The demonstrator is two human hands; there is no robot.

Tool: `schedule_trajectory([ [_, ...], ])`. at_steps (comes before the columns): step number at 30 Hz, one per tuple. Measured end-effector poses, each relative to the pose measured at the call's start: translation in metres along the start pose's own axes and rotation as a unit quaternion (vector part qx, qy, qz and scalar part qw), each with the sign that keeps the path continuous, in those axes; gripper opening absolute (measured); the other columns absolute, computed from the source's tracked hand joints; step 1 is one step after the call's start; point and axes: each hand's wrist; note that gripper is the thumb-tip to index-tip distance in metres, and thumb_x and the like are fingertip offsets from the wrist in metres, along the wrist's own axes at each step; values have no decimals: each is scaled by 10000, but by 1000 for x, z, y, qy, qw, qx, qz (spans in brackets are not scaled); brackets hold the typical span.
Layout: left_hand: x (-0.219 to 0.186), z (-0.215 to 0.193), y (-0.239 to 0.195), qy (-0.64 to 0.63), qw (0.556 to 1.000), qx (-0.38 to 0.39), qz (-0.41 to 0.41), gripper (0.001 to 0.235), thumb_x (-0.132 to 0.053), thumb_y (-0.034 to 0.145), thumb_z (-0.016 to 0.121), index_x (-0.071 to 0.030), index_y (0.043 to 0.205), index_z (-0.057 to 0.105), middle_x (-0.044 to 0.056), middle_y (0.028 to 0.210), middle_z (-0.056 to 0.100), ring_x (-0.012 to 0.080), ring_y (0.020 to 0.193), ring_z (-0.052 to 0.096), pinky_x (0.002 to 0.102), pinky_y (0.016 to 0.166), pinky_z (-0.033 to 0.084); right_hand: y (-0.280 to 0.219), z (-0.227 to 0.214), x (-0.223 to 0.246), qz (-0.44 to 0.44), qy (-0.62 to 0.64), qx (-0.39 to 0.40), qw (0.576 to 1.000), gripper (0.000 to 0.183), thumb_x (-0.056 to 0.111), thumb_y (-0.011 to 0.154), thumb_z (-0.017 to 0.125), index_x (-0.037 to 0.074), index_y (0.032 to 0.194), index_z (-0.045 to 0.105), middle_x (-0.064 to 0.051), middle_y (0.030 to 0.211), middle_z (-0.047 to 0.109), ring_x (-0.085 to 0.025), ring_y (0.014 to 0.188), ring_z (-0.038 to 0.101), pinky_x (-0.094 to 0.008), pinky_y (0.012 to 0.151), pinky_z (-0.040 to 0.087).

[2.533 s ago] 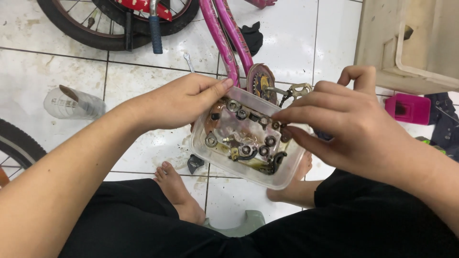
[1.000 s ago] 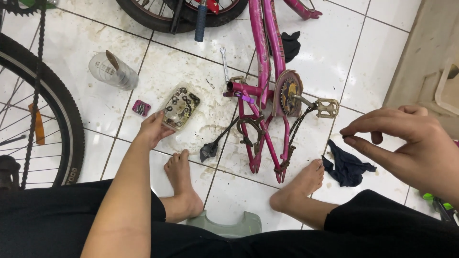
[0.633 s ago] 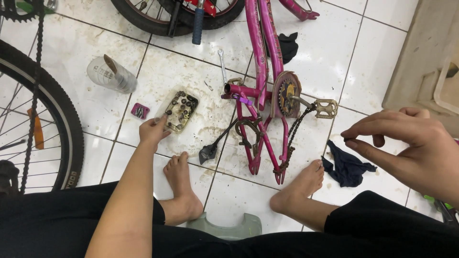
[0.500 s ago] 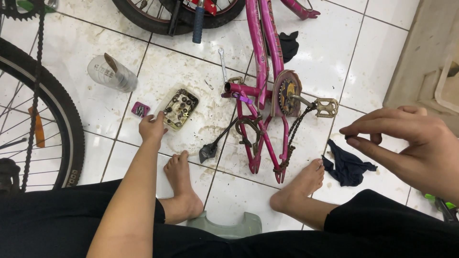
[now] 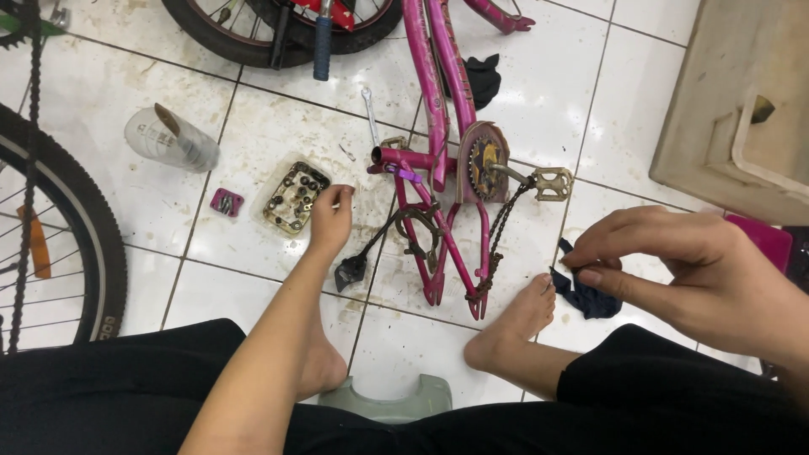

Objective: The person selects small parts from a plastic container and uses a wrench to tighten the crankset on a pink bicycle frame. The person then lifts the frame to inspect the handlebars and stem area.

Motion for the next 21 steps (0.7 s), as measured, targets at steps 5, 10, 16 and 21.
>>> schedule_trajectory([
  [5,-38,49,-9,-165,961,114,-192,570,-432,1034,324,-49,1359,595,145,1352,662,272,1268,625,386,1099,477,-9,1,6,0,20,2,1000,213,104,750,799,119,961,824,-29,912,862,-150,869,831,-256,792,685],
  [10,-81,54,-21,-114,944,206,-233,836,-670,924,171,-131,1391,608,182,1491,570,312,1448,479,494,1231,313,-15,6,7,0,5,-2,1000,202,148,781,786,133,980,822,1,854,866,-130,818,804,-267,767,642],
  [16,-46,71,26,-272,911,240,-196,443,-409,1023,382,-161,883,722,38,868,766,225,899,721,417,945,515,-30,23,-17,3,-33,-15,999,164,179,798,787,152,954,830,33,897,867,-114,860,795,-302,856,479],
  [21,-38,77,57,-391,832,288,-268,326,-298,1110,415,-60,1115,638,116,828,698,261,706,712,402,698,626,-43,49,-43,45,-34,4,998,201,206,840,746,198,1014,848,4,1002,850,-161,879,803,-337,872,524],
])
Point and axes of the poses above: each hand's wrist, its own y-axis towards the middle knuckle, its own z-axis out of the palm, x = y × z
